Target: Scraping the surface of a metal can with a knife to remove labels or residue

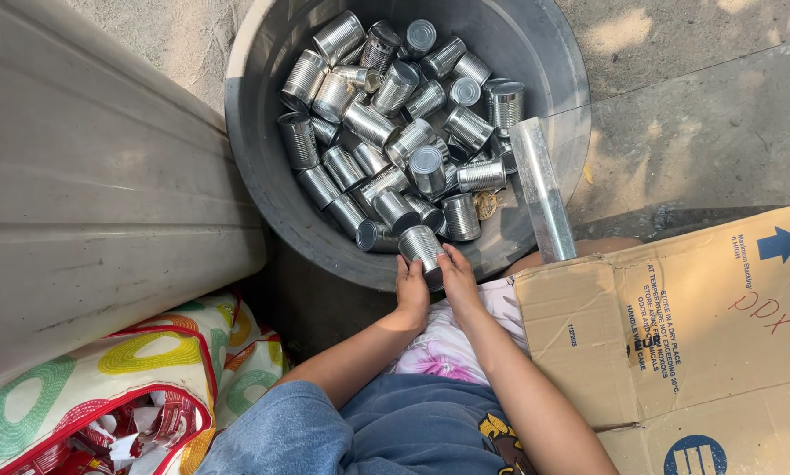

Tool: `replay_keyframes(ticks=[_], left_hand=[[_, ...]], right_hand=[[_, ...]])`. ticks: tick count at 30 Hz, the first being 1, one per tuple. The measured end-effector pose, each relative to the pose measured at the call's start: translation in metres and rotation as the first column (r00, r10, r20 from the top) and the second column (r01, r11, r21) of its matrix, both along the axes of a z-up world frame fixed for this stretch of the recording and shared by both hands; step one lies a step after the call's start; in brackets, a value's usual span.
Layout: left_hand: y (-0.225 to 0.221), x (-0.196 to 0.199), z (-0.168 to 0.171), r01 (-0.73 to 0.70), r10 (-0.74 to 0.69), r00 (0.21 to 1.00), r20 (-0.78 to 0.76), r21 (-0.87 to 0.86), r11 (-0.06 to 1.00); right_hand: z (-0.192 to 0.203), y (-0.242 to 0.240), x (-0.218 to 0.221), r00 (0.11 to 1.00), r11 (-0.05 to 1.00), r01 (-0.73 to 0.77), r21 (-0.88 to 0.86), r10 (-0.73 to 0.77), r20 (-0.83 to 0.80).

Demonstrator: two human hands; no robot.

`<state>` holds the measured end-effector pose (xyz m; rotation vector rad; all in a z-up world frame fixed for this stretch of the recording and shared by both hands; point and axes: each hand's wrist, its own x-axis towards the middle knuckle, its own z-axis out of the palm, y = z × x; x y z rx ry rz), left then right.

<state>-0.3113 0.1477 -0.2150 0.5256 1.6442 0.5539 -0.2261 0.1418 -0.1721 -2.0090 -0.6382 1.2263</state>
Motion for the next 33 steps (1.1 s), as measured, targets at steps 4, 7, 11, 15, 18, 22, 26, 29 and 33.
replay_keyframes(ticks=[4, 7, 11, 15, 18, 22, 26, 29, 33], left_hand=[[0.001, -0.001, 0.006, 0.019, -0.019, 1.000, -0.013, -0.002, 1.000], [0.003, -0.002, 0.007, 0.011, -0.011, 1.000, -0.007, 0.017, 1.000], [0.024, -0.009, 0.044, 0.018, -0.025, 0.999, 0.027, 0.219, 0.976], [0.052, -0.025, -0.005, -0.125, 0.120, 0.992, 0.033, 0.307, 0.943], [0.056, -0.038, -0.053, -0.170, 0.187, 0.981, -0.046, 0.254, 0.952], [0.053, -0.037, -0.049, -0.114, 0.139, 0.987, -0.083, 0.256, 0.960], [0.047, -0.035, -0.060, -0.044, 0.073, 0.987, -0.143, 0.193, 0.980], [0.040, -0.033, -0.077, 0.000, 0.020, 0.990, -0.141, 0.141, 0.990], [0.038, -0.032, -0.110, 0.115, -0.073, 0.965, -0.253, 0.154, 0.981]], right_hand=[[-0.006, -0.001, 0.003, 1.000, 1.000, -0.006, 0.000, 0.006, 0.000], [-0.002, 0.000, 0.004, 1.000, 1.000, -0.008, 0.010, 0.008, -0.023], [0.036, 0.008, -0.001, 0.986, 0.976, 0.046, 0.215, -0.009, -0.169], [0.036, 0.008, 0.000, 0.986, 0.933, 0.111, 0.343, -0.061, -0.155], [-0.010, -0.005, 0.006, 0.998, 0.998, 0.058, 0.031, -0.058, -0.016], [-0.032, -0.007, 0.013, 1.000, 0.995, 0.023, -0.098, -0.024, -0.018], [-0.025, 0.000, 0.018, 0.885, 0.929, 0.353, -0.111, -0.370, -0.283], [-0.011, 0.005, 0.012, 0.862, 0.915, 0.386, -0.120, -0.404, -0.305], [-0.033, -0.003, 0.015, 0.952, 0.964, 0.254, 0.078, -0.234, -0.199]])
